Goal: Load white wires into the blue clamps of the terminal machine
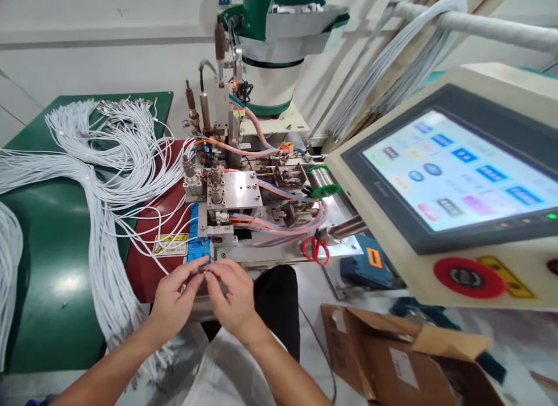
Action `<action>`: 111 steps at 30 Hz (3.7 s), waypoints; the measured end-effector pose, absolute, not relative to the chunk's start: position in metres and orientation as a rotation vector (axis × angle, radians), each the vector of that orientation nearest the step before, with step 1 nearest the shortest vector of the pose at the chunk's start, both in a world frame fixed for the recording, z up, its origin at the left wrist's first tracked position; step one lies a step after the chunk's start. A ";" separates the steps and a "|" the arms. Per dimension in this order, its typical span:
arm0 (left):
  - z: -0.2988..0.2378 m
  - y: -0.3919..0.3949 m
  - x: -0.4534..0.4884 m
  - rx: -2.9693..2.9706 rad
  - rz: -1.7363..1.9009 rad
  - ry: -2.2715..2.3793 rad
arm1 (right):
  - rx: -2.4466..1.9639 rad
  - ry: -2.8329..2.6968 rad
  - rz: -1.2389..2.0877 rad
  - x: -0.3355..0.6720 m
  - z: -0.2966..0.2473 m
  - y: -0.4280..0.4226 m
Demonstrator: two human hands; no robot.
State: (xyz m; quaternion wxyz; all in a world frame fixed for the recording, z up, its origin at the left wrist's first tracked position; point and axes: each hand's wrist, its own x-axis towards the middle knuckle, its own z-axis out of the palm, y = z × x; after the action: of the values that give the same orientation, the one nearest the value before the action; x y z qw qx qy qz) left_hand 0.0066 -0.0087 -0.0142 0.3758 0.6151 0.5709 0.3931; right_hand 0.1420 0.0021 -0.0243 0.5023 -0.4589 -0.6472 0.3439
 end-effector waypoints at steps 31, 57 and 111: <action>-0.017 -0.010 0.006 1.490 1.060 1.589 | -1.163 -1.181 1.026 0.124 -0.025 0.006; -0.015 -0.007 0.008 1.092 1.116 1.490 | -1.235 -1.237 0.737 0.110 -0.026 0.003; -0.017 -0.005 -0.002 1.204 0.940 1.515 | -1.196 -1.403 0.806 0.119 -0.031 0.004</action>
State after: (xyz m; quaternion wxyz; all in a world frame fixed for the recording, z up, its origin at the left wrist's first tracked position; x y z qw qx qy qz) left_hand -0.0023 -0.0051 -0.0170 0.4753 0.4924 0.6195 0.3845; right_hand 0.1193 0.0039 -0.0314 0.5352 -0.5021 -0.5890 0.3385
